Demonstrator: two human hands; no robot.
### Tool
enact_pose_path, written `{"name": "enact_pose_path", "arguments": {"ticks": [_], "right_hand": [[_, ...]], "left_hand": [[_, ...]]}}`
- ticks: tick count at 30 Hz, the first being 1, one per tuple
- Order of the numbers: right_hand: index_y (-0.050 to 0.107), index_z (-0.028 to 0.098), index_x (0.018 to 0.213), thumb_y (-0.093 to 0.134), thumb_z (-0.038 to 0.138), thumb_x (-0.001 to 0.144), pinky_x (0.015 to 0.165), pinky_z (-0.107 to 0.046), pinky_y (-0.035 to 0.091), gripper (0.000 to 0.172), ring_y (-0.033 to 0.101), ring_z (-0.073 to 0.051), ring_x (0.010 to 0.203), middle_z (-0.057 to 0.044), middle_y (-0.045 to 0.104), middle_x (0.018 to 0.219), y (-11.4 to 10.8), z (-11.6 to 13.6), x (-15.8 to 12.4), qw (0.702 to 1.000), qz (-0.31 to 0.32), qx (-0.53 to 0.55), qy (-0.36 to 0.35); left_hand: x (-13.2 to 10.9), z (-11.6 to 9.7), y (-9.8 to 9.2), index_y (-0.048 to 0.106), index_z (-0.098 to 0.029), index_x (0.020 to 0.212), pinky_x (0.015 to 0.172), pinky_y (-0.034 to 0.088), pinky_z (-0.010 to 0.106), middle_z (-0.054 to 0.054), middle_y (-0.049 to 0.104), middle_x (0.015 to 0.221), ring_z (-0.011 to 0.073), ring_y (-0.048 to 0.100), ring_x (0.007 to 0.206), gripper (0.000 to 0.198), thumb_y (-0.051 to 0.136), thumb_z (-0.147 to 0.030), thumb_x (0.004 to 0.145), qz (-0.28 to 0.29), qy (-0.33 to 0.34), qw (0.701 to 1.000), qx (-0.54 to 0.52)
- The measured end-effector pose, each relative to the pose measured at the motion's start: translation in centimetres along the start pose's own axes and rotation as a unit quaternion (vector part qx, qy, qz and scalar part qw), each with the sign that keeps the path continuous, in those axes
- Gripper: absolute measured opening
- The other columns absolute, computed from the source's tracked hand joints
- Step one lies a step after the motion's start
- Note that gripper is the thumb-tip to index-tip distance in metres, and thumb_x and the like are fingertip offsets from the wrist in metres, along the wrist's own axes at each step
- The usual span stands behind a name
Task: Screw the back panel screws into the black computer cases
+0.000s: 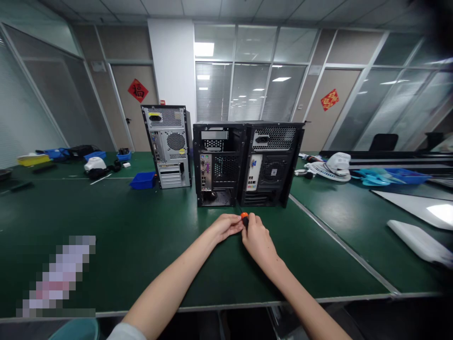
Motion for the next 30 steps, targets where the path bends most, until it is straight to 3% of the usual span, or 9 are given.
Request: {"name": "enact_pose_path", "arguments": {"ticks": [18, 30], "right_hand": [[0.041, 0.016, 0.092, 0.041, 0.020, 0.083, 0.063, -0.026, 0.037, 0.009, 0.058, -0.018, 0.078, -0.008, 0.055, 0.091, 0.4, -0.9, 0.0, 0.991, -0.022, 0.129, 0.009], [0.034, 0.022, 0.082, 0.041, 0.023, 0.078, 0.069, -0.030, 0.044, 0.008, 0.057, -0.019, 0.079, -0.005, 0.055, 0.083, 2.2, -2.3, 0.5, 0.961, -0.038, 0.272, 0.009]], "left_hand": [[0.2, 0.2, -0.2, 0.064, -0.009, 0.069, 0.076, 0.049, 0.022, 0.005, 0.063, 0.064, 0.0072, 0.060, 0.060, 0.008, 0.061, -0.006, 0.075, -0.004, 0.003, 1.000, 0.002], [0.0, 0.2, -0.1, 0.062, -0.009, 0.069, 0.068, 0.051, 0.018, 0.005, 0.063, 0.065, 0.0065, 0.060, 0.058, 0.005, 0.065, -0.007, 0.073, -0.018, 0.001, 1.000, 0.014]]}}
Point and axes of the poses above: each hand's wrist, its own x-axis towards the middle knuckle, its own y-axis out of the palm, z = x × y, the point moved 2 cm from there along x, towards the middle knuckle
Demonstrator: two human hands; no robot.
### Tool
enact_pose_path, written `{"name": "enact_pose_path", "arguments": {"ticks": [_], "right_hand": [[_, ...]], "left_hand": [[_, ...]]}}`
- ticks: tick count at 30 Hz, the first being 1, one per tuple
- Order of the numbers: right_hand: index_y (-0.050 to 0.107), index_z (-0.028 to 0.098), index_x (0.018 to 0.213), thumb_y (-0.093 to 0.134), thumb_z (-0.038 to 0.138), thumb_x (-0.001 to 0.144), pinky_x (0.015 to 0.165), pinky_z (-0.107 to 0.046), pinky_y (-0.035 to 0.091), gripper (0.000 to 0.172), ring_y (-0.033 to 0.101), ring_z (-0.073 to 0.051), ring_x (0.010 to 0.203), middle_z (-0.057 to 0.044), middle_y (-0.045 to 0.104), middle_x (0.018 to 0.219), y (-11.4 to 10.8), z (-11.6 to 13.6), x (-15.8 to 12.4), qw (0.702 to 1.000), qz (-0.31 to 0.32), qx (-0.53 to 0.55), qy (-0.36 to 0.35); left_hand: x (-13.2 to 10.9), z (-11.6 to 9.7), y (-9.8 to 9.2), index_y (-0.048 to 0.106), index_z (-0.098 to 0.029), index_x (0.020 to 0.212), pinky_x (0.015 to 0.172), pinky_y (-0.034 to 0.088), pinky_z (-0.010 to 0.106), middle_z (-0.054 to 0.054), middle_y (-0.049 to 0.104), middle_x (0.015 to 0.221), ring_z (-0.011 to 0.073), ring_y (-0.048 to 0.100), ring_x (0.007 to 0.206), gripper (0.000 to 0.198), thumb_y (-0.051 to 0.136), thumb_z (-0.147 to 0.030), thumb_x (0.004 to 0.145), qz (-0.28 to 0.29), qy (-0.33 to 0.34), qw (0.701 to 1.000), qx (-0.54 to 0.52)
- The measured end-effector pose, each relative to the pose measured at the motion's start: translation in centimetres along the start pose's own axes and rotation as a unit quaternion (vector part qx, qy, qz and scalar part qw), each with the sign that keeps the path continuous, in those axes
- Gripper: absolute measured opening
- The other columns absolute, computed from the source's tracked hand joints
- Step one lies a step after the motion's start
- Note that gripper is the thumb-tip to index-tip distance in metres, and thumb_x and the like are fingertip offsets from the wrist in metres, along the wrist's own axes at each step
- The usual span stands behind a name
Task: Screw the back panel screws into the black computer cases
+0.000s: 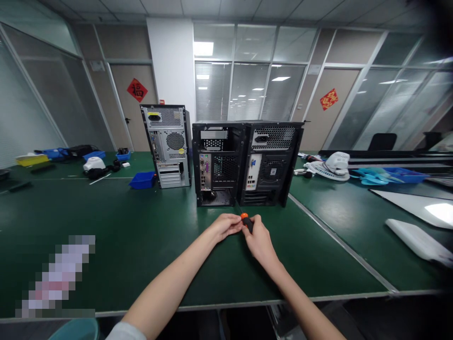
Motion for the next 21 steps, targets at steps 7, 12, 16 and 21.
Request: {"name": "enact_pose_path", "arguments": {"ticks": [7, 12, 16, 21], "right_hand": [[0.035, 0.023, 0.081, 0.042, 0.029, 0.078, 0.058, -0.027, 0.044, 0.010, 0.060, -0.017, 0.066, -0.001, 0.056, 0.074, 0.2, 0.1, -0.3, 0.998, -0.008, 0.060, 0.035], [0.035, 0.023, 0.086, 0.042, 0.035, 0.079, 0.041, -0.023, 0.037, 0.016, 0.050, -0.012, 0.037, 0.008, 0.050, 0.051, 0.2, 0.4, -0.6, 0.986, 0.033, 0.134, 0.096], [0.032, 0.023, 0.088, 0.041, 0.038, 0.079, 0.031, -0.020, 0.032, 0.019, 0.041, -0.011, 0.025, 0.013, 0.044, 0.039, 0.6, 0.3, -0.7, 0.972, 0.054, 0.191, 0.124], [0.031, 0.023, 0.088, 0.043, 0.039, 0.078, 0.026, -0.018, 0.029, 0.023, 0.039, -0.011, 0.023, 0.014, 0.044, 0.036, 1.2, 0.1, -0.6, 0.959, 0.048, 0.244, 0.135]], "left_hand": [[0.0, 0.0, 0.0, 0.062, -0.010, 0.067, 0.075, 0.051, 0.022, 0.004, 0.063, 0.064, 0.0063, 0.060, 0.058, 0.008, 0.063, -0.006, 0.074, -0.018, 0.003, 1.000, 0.012], [0.0, 0.0, 0.0, 0.060, -0.010, 0.067, 0.074, 0.051, 0.021, 0.004, 0.063, 0.066, 0.0065, 0.061, 0.059, 0.011, 0.059, -0.004, 0.076, -0.020, 0.007, 1.000, 0.013], [-0.1, 0.0, 0.0, 0.060, -0.010, 0.067, 0.077, 0.051, 0.023, 0.004, 0.064, 0.066, 0.0070, 0.061, 0.059, 0.010, 0.062, -0.004, 0.074, -0.023, 0.010, 1.000, 0.013], [-0.3, -0.1, 0.1, 0.059, -0.010, 0.066, 0.075, 0.051, 0.022, 0.004, 0.064, 0.065, 0.0070, 0.061, 0.058, 0.013, 0.058, -0.002, 0.076, -0.027, 0.007, 1.000, 0.012]]}}
Point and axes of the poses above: each hand's wrist, its own x-axis towards the middle knuckle, its own y-axis out of the palm, z = x × y, the point moved 2 cm from there along x, towards the middle knuckle
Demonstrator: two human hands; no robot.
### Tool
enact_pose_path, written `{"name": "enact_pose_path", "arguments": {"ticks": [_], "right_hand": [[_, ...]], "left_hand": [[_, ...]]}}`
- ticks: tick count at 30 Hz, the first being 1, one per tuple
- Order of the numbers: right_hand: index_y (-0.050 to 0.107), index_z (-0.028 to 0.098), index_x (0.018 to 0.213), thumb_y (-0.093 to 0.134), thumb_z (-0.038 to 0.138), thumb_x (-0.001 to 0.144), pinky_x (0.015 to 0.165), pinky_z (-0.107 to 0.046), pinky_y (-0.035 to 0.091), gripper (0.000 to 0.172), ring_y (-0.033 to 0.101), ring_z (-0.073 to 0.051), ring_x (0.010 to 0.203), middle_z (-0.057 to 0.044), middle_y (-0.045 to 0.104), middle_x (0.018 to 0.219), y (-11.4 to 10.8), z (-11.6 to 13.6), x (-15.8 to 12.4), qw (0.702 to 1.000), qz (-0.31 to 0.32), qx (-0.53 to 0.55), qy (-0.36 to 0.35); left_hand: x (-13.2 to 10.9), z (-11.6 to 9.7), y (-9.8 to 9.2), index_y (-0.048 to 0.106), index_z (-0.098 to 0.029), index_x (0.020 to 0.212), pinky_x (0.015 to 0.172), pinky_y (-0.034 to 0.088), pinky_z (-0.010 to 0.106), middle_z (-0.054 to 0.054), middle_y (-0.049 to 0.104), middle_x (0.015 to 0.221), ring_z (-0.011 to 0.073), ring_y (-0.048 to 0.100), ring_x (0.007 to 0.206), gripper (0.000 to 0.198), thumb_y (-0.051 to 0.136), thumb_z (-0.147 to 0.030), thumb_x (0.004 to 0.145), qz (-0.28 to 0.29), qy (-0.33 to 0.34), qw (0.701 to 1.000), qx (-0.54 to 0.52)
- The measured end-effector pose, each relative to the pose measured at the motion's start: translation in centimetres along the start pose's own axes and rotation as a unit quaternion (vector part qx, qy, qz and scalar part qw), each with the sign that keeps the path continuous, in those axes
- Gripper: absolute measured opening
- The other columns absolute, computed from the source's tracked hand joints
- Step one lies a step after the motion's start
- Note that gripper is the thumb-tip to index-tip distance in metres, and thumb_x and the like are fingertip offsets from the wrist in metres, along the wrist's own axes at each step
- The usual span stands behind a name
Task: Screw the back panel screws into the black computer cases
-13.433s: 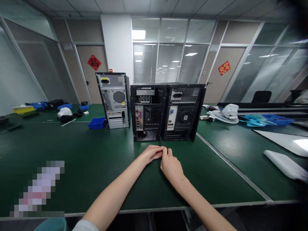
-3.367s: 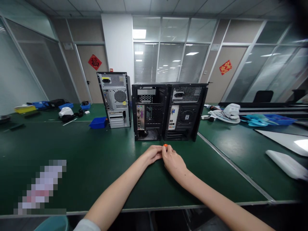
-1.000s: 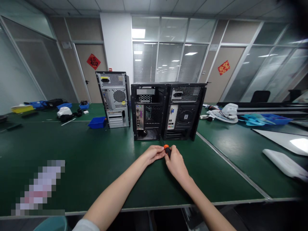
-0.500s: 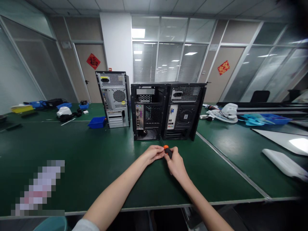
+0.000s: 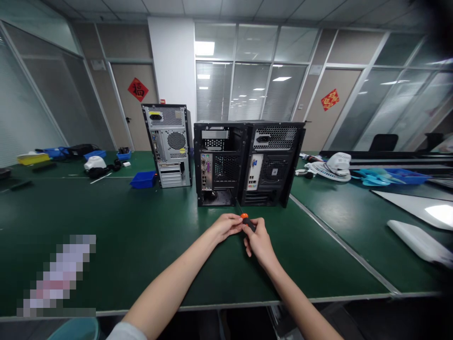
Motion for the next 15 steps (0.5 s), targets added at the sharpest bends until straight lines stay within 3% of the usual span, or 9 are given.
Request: {"name": "enact_pose_path", "arguments": {"ticks": [7, 15], "right_hand": [[0.030, 0.023, 0.089, 0.045, 0.041, 0.076, 0.023, -0.018, 0.027, 0.027, 0.037, -0.011, 0.022, 0.014, 0.043, 0.036, 0.29, -0.45, 0.25, 0.998, 0.004, 0.060, 0.013], [0.030, 0.023, 0.092, 0.046, 0.040, 0.075, 0.023, -0.017, 0.025, 0.029, 0.034, -0.009, 0.021, 0.015, 0.043, 0.037, 0.48, -0.32, 0.14, 0.994, 0.005, 0.104, 0.029]], "left_hand": [[-0.41, -0.25, 0.23, 0.062, -0.009, 0.068, 0.070, 0.050, 0.020, 0.005, 0.064, 0.065, 0.0068, 0.061, 0.057, 0.010, 0.060, -0.004, 0.076, 0.002, -0.002, 1.000, 0.000], [-0.32, -0.08, 0.25, 0.065, -0.009, 0.068, 0.077, 0.050, 0.022, 0.005, 0.065, 0.065, 0.0065, 0.061, 0.059, 0.008, 0.062, -0.006, 0.075, 0.009, -0.004, 1.000, -0.005]]}}
Point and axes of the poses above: each hand's wrist, its own x-axis towards the middle knuckle, its own y-axis out of the palm, z = x × y, the point moved 2 cm from there along x, towards the middle knuckle
